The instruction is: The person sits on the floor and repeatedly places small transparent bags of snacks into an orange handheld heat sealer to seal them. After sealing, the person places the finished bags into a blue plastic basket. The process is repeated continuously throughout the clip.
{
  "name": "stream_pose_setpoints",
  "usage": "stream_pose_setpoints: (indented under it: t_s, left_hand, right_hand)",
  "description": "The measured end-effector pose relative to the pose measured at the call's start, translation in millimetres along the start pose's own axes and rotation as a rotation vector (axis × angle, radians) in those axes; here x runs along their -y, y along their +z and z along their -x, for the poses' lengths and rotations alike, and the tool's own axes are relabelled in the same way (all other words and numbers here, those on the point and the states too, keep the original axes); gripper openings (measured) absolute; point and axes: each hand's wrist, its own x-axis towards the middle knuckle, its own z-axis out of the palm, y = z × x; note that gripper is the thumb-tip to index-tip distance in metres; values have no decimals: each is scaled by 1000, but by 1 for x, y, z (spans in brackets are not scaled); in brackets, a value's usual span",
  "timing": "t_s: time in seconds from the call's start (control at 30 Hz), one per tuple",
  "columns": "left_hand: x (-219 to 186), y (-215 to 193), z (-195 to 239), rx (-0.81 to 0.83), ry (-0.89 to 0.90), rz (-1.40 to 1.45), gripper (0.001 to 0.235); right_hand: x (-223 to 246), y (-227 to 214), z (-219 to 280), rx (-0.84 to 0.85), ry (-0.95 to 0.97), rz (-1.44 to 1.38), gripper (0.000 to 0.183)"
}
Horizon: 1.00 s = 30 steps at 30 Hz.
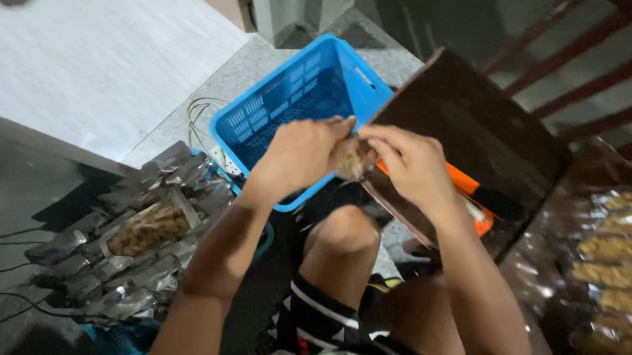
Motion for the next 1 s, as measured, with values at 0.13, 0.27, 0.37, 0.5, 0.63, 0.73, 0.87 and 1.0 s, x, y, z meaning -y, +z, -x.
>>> stream_pose_setpoints:
  t_s: [0.13, 0.27, 0.37, 0.5, 0.63, 0.73, 0.87, 1.0]
  left_hand:
    - [64, 44, -43, -98, -110, -73, 38]
    - [142, 137, -74, -186, -211, -13, 44]
    - [193, 224, -98, -1, -405, -53, 46]
    - [243, 322, -112, 56, -558, 106, 52]
    - [263, 381, -122, 199, -724, 198, 60]
    - [262, 395, -122, 217, -553, 147, 53]
    - [260, 396, -124, 276, -486, 222, 48]
    - [261, 381, -113, 280, -323, 263, 48]
  right_hand:
    - [-21, 22, -38, -35, -59, 68, 31]
    - [-36, 23, -19, -20, -31, 61, 32]
    - [-36, 9, 13, -10, 70, 68, 26]
    - [-28, -18, 52, -157, 194, -76, 25]
    - [-27, -39, 80, -334, 422, -246, 27]
    - [-32, -49, 86, -377, 499, -194, 29]
    - [-51, -59, 83, -293, 349, -89, 31]
    - [-64, -65, 100, -305, 323, -81, 30]
